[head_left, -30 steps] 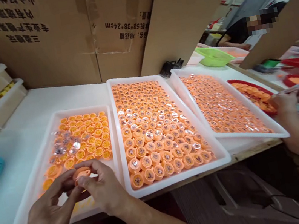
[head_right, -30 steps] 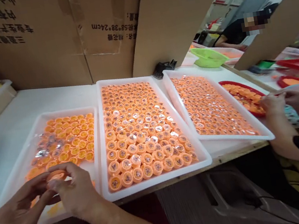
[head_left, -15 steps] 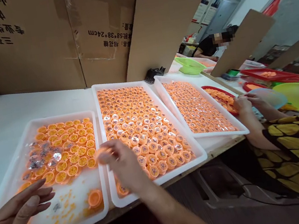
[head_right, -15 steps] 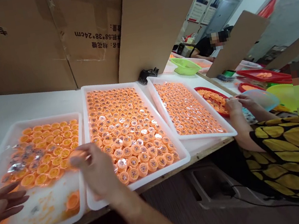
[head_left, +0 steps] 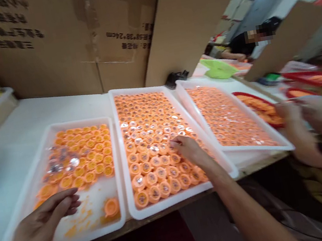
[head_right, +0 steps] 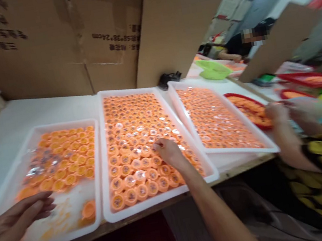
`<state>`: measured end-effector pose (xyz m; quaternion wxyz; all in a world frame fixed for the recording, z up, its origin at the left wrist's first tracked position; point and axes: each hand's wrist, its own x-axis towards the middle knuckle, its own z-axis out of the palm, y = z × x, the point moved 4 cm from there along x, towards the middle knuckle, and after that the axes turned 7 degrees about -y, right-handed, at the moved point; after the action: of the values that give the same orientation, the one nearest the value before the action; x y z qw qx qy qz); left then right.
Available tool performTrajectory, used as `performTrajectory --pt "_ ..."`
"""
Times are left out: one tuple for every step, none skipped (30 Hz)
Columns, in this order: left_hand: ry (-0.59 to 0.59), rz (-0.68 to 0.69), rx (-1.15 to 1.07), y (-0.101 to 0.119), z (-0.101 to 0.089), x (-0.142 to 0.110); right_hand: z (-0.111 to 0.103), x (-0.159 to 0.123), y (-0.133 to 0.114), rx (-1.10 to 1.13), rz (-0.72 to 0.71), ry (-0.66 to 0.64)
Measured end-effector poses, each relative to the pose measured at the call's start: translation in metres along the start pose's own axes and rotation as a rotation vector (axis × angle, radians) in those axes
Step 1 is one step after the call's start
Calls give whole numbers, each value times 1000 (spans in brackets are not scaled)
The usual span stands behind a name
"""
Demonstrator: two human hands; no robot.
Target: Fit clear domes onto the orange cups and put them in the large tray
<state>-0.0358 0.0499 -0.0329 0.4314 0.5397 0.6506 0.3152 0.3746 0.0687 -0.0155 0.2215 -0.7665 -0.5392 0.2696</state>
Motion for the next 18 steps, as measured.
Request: performTrajectory --pt "-67 -34 -64 0 0 0 0 0 -1 -4 -5 -6" --pt "-71 -32 -115 2 -4 1 -1 1 0 -4 -7 -14" --pt "-46 -8 -152 4 -10 1 -2 2 0 -2 -10 -25" --pt "-35 19 -162 5 -16 2 -3 4 1 -9 -7 -35" --pt "-4 51 -139 6 -24 2 -5 5 3 -54 39 -42" --pt "30 83 -78 7 -33 2 -8 6 2 -103 78 -38" --pt "50 120 13 7 -40 2 -11 4 -1 -165 110 -30" --pt "49 156 130 7 -45 1 -13 1 -7 -220 118 -18" --pt "23 187 261 7 -47 0 -15 -5 -17 -258 122 17" --pt "-24 215 393 7 -46 -1 -15 -14 -30 -271 105 50" --pt "-87 239 516 6 -43 -2 -12 -23 -46 -245 67 65" --pt "-152 256 627 4 -36 -2 -4 -34 -63 -189 12 73" --pt "-209 262 729 3 -29 -2 8 -44 -82 -114 -67 31" --pt "-257 257 828 2 -20 -1 26 -54 -101 -39 -161 -56" --pt "-294 240 920 0 -12 0 46 -64 -119 14 -265 -151" --pt "-322 215 998 -1 -4 2 67 -72 -136 39 -363 -263" --pt "-339 189 1057 -2 2 4 88 -78 -151 38 -441 -344" --pt "-347 168 1094 -2 7 5 106 -82 -163 19 -496 -381"
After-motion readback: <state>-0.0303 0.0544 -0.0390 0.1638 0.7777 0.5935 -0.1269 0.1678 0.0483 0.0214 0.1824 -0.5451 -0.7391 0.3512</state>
